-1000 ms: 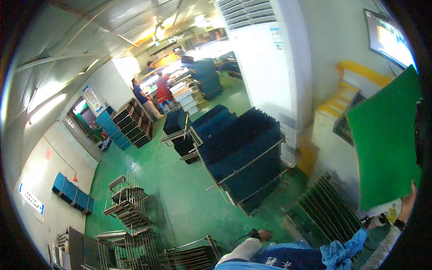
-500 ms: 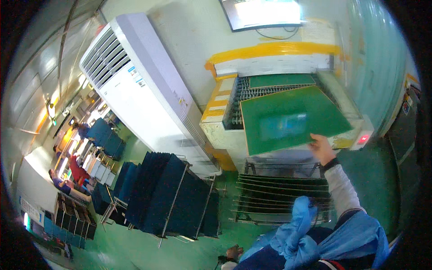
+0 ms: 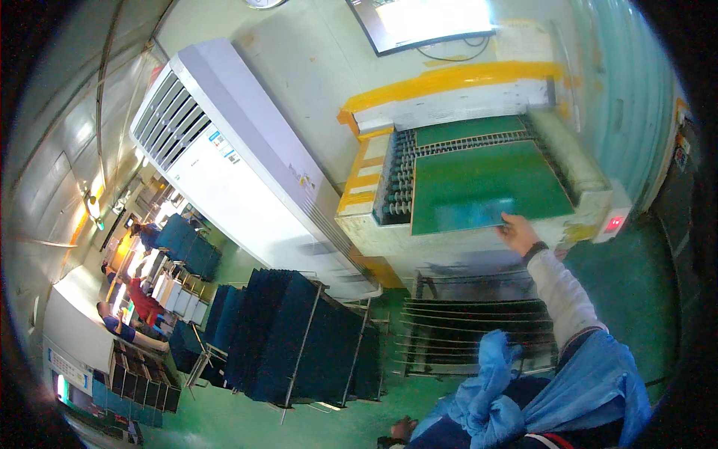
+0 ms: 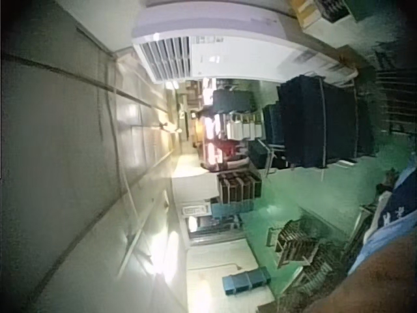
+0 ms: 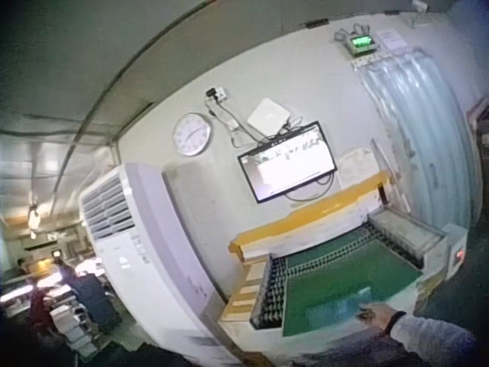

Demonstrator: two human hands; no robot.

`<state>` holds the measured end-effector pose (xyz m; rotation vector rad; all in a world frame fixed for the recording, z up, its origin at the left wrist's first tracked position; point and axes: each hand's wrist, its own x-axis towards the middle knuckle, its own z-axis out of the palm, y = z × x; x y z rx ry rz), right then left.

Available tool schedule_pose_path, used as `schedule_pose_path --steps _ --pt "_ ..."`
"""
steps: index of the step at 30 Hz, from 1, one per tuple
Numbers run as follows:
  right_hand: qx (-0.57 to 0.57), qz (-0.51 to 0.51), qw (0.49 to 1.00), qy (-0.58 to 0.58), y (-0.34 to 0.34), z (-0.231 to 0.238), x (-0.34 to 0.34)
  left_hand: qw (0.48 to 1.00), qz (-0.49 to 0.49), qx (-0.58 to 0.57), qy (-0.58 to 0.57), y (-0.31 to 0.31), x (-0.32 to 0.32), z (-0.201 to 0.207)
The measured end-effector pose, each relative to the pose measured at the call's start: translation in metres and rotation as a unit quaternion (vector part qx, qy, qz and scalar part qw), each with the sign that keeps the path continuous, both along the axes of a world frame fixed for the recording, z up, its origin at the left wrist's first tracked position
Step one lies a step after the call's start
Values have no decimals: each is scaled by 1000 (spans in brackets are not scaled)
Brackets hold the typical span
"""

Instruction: Loading green fabrication panels into a processing machine and then moving them to a drying rack.

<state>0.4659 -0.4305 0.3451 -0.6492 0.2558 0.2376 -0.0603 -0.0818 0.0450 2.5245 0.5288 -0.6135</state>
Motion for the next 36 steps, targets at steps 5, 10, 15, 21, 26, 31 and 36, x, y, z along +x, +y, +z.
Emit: schedule_pose_path --steps 5,10,15,21,26,31,36 --pt "-30 43 998 45 12 7 10 999 19 -16 -39 -2 3 2" --pt "-44 113 992 41 19 -2 29 998 49 -31 1 -6 4 18" --pt "-59 119 989 59 2 -7 24 999 13 -46 -8 -12 18 19" --pt "-24 186 981 45 12 -23 29 999 0 -47 -13 -17 16 34" --pt "-62 171 981 69 3 -14 26 997 -52 -50 -28 -22 19 42" --pt "-53 197 977 68 17 -4 29 995 43 -35 -84 -10 -10 -23" --pt "1 159 984 77 13 -5 29 999 26 -9 -43 -19 1 -5"
